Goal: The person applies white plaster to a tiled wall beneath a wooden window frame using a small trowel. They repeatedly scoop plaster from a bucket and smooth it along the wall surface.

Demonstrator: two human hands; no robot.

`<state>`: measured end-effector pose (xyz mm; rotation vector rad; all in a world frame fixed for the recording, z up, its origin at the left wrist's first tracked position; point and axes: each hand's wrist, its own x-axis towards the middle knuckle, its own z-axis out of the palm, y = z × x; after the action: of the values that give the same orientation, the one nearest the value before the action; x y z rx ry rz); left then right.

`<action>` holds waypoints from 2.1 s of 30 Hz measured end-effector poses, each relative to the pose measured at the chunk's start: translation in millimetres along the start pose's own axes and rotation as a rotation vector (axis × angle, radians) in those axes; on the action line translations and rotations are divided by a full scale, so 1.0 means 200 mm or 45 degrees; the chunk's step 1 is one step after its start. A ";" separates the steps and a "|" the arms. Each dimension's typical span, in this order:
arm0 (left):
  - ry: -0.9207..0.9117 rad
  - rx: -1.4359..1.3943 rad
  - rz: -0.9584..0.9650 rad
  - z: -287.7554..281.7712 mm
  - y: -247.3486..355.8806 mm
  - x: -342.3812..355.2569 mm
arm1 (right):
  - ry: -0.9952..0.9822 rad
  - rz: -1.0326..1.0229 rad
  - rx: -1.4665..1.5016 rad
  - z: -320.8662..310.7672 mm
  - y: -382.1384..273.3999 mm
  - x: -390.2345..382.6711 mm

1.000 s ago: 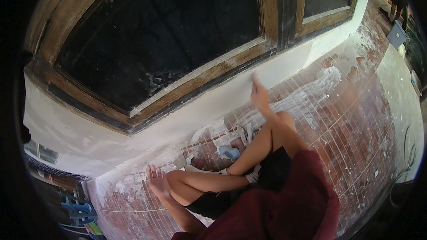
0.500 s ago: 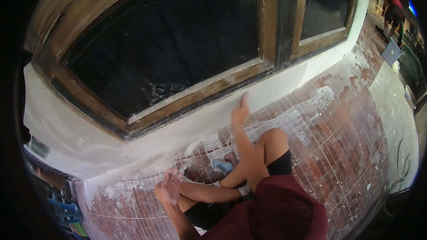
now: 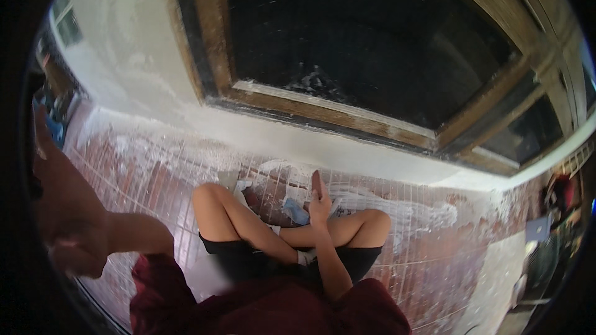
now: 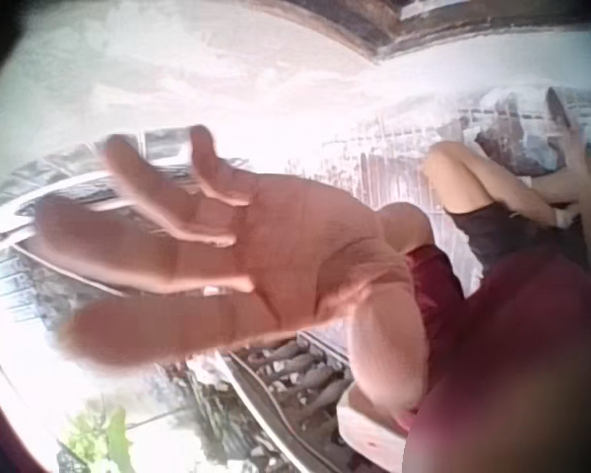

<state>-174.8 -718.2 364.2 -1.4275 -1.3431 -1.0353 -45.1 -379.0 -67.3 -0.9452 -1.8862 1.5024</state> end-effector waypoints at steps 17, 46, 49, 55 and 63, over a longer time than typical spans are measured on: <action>0.479 0.250 0.015 0.30 -0.07 -0.27 | 0.070 0.020 0.172 -0.29 -0.04 0.07; -0.495 -1.740 -1.911 1.02 0.43 -1.43 | -1.225 0.153 0.183 -0.19 -0.60 -0.20; -0.480 -1.976 -1.849 1.00 0.38 -1.46 | -1.169 0.164 0.289 -0.14 -0.60 -0.23; -0.410 -1.908 -2.184 1.00 0.39 -1.48 | -1.122 0.124 0.253 -0.05 -0.59 -0.22; 1.037 -0.354 -1.766 0.66 -0.48 -1.37 | -0.851 0.170 -0.015 -0.20 -0.50 -0.19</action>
<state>-288.4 -658.6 71.7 0.1060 -1.4589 -2.3816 -9.3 -398.4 39.4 -0.6188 -2.3104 2.0730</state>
